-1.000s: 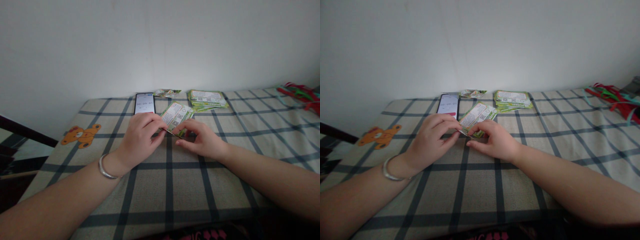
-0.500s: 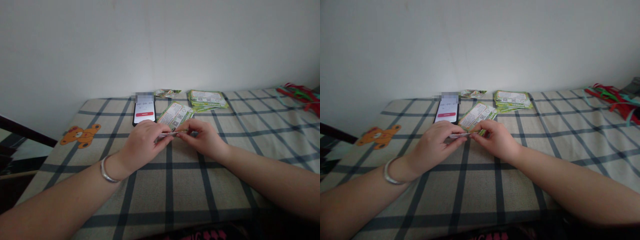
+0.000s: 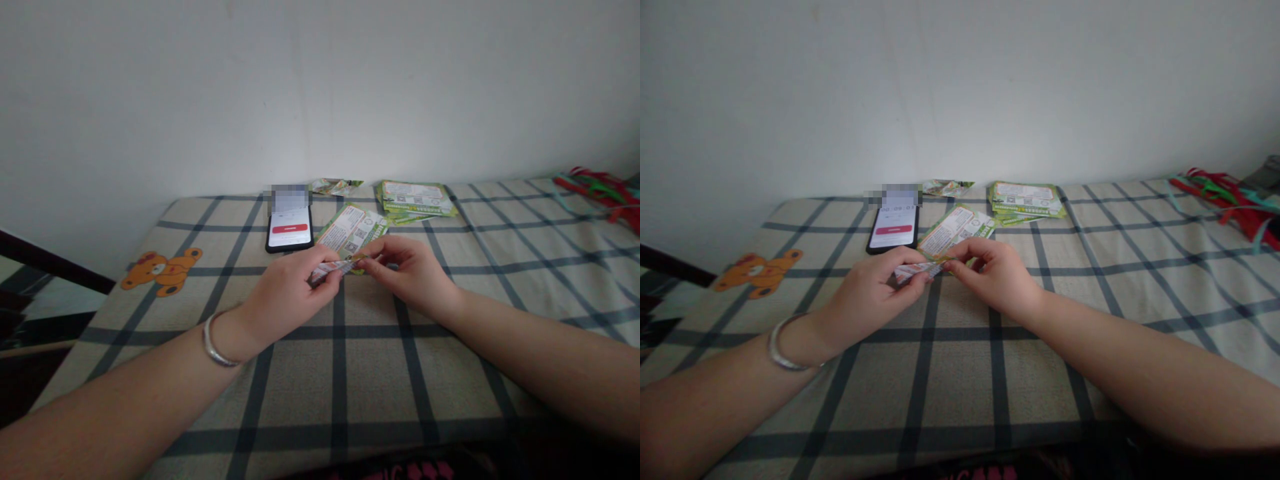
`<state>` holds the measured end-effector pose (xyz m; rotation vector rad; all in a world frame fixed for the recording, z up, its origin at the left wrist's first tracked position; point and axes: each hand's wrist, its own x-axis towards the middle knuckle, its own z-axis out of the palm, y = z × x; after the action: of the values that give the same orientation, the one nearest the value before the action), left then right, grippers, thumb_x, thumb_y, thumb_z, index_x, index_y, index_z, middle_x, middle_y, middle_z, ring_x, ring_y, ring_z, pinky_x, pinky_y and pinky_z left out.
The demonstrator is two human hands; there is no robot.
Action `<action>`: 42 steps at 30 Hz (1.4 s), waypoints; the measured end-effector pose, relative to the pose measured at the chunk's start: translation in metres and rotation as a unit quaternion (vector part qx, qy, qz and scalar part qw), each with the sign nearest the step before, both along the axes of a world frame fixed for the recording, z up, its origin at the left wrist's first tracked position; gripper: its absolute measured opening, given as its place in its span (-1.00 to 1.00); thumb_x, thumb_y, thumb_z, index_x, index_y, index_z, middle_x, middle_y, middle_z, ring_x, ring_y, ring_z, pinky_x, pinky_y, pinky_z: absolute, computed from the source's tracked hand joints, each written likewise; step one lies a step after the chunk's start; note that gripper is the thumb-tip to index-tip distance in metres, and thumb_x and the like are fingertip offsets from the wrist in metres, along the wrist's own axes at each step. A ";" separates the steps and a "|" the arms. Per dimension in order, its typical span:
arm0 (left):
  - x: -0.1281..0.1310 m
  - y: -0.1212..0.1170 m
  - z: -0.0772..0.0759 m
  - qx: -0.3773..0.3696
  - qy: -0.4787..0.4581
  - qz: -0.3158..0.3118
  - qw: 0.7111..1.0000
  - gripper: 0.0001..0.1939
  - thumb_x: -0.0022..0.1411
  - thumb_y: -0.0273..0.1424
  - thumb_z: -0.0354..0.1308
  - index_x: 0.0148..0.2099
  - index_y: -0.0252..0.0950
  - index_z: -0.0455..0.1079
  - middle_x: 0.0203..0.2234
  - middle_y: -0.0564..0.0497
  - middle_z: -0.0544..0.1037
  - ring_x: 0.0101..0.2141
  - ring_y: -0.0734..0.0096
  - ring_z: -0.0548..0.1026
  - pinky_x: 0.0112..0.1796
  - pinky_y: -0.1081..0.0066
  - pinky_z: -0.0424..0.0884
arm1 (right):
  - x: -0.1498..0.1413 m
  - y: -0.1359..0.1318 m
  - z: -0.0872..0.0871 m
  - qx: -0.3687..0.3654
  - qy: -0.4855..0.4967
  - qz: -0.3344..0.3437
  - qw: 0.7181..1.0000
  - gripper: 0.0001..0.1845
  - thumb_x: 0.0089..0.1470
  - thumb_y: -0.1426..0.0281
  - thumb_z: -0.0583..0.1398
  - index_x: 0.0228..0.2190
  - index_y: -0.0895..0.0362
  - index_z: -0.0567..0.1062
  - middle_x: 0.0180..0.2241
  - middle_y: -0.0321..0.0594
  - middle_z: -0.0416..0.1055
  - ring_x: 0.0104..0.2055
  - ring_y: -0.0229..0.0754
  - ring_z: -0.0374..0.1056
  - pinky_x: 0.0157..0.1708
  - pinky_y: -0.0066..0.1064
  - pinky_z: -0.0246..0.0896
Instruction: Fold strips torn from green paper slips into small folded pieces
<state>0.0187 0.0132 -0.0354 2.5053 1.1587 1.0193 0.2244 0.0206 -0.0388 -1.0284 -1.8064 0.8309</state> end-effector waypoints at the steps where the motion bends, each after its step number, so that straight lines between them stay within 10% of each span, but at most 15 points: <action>1: 0.000 0.000 0.000 -0.003 -0.007 0.000 1.000 -0.94 0.23 -0.44 0.12 -0.21 -0.26 0.36 -0.46 0.13 0.50 -0.50 0.54 0.45 -0.49 0.54 0.26 | 0.000 0.000 0.000 0.005 -0.003 0.001 1.000 -0.88 0.03 0.33 0.26 -0.42 0.13 0.56 -0.42 -0.24 0.55 -0.46 -0.29 0.38 -0.47 -0.44 0.24; 10: 0.000 -0.002 -0.001 -0.059 -0.061 0.009 0.996 -0.88 0.27 -0.36 0.12 -0.14 -0.23 0.35 -0.36 0.10 0.56 -0.38 0.48 0.53 -0.38 0.50 0.38 | 0.000 -0.001 0.000 -0.004 -0.013 0.046 0.999 -0.89 0.05 0.36 0.25 -0.40 0.12 0.58 -0.38 -0.23 0.57 -0.41 -0.27 0.41 -0.42 -0.44 0.25; 26: -0.001 -0.002 0.002 0.055 0.005 -0.046 0.997 -0.92 0.28 -0.46 0.08 -0.24 -0.27 0.40 -0.40 0.08 0.57 -0.37 0.45 0.53 -0.34 0.46 0.39 | 0.004 0.010 0.004 -0.164 0.066 0.155 0.972 -0.75 0.03 0.19 0.24 -0.48 0.13 0.50 -0.43 -0.27 0.49 -0.38 -0.28 0.35 -0.32 -0.40 0.25; 42: 0.003 -0.004 0.004 -0.030 -0.035 -0.030 0.998 -0.91 0.24 -0.51 0.10 -0.28 -0.26 0.41 -0.45 0.13 0.55 -0.41 0.51 0.51 -0.39 0.50 0.36 | 0.002 0.009 -0.002 -0.131 0.046 0.157 0.978 -0.83 0.03 0.31 0.24 -0.49 0.15 0.48 -0.48 -0.29 0.47 -0.43 -0.32 0.34 -0.40 -0.44 0.24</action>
<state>0.0222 0.0089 -0.0316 2.4218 1.0718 1.0318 0.2266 0.0300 -0.0409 -0.8591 -1.8392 1.3160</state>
